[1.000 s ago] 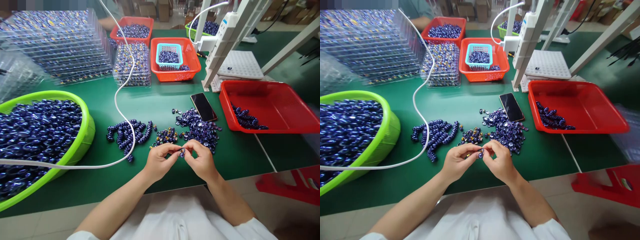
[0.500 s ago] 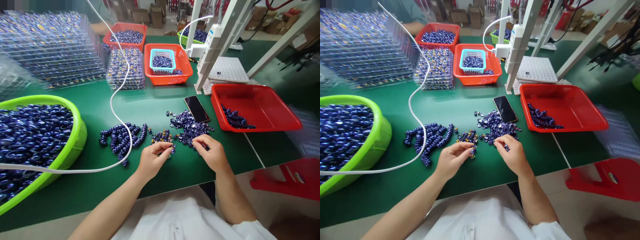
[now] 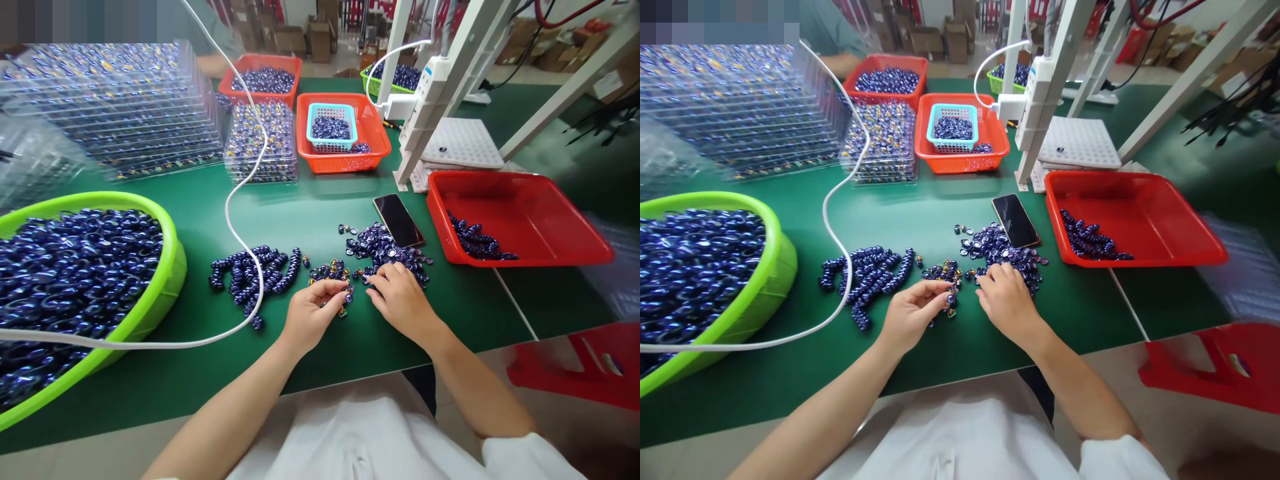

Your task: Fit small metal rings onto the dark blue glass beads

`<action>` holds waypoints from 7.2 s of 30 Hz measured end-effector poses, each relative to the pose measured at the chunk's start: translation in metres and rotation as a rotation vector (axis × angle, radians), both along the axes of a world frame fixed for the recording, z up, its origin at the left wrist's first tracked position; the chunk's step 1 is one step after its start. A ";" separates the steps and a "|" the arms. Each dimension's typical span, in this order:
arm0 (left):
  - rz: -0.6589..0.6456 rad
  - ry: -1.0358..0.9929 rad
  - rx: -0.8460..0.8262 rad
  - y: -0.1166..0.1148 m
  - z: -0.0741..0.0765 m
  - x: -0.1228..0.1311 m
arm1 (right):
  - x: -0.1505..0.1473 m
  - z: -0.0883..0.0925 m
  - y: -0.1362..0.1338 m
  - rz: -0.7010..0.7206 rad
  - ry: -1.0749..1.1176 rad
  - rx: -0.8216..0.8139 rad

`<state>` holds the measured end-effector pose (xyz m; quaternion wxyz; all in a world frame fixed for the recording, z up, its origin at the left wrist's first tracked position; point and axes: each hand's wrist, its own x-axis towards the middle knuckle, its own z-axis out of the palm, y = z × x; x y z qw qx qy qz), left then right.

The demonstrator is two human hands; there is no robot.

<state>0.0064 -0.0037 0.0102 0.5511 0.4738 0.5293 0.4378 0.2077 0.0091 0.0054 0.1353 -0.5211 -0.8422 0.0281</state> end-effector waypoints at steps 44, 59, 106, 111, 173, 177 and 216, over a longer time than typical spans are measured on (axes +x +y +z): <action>-0.166 -0.234 0.049 -0.010 -0.001 0.005 | -0.028 -0.008 -0.023 -0.197 0.859 -0.077; -0.097 -0.512 -0.175 -0.002 0.000 -0.001 | -0.024 -0.003 -0.024 -0.142 0.969 -0.147; -0.110 0.093 0.608 -0.014 0.003 0.004 | -0.027 -0.002 -0.025 -0.052 1.457 -0.808; -0.085 0.132 0.648 -0.013 -0.001 0.004 | -0.030 -0.002 -0.025 -0.063 1.436 -0.735; -0.251 -0.129 0.010 -0.019 0.005 -0.009 | -0.040 -0.011 -0.035 0.279 0.615 0.078; -0.210 0.049 0.074 -0.033 0.016 -0.031 | -0.044 -0.003 -0.035 0.454 0.603 -0.093; -0.356 0.116 0.091 0.003 0.011 -0.007 | -0.010 0.000 -0.023 -0.029 1.227 -0.625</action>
